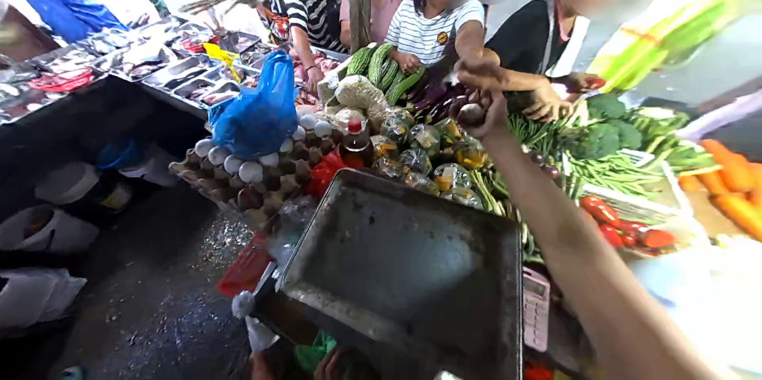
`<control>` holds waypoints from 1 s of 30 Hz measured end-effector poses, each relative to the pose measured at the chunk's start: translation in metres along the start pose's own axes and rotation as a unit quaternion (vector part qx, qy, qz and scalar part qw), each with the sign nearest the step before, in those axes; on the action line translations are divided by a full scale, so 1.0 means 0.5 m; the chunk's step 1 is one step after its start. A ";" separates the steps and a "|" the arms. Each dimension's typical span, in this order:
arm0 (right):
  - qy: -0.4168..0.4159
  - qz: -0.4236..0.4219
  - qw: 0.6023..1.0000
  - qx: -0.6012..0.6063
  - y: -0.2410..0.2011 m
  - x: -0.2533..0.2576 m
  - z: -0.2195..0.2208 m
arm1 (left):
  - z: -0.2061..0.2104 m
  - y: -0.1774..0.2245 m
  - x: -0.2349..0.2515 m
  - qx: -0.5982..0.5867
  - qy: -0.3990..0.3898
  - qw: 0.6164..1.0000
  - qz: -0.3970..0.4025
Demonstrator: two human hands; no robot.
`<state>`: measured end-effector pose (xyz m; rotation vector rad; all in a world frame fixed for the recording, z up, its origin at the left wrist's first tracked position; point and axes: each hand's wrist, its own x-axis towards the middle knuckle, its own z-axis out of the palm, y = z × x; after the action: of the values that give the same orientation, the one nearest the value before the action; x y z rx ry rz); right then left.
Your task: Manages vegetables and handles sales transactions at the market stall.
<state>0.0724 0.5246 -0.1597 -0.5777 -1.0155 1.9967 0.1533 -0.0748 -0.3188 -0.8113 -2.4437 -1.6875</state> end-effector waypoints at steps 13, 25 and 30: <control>-0.348 -0.145 0.570 -0.730 0.067 -0.652 0.214 | 0.017 -0.096 0.027 0.066 -0.050 0.935 0.344; -0.190 -0.236 0.679 -0.669 -0.018 -0.766 0.210 | -0.013 -0.080 0.038 0.187 -0.121 0.891 0.395; -0.161 -0.258 0.707 -0.639 -0.041 -0.796 0.194 | -0.019 -0.054 0.044 0.244 -0.140 0.864 0.417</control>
<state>0.2427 0.1621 -0.0721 -0.5028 -2.4505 0.6302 0.1198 -0.0821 -0.3308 -1.7446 -1.9870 -0.6391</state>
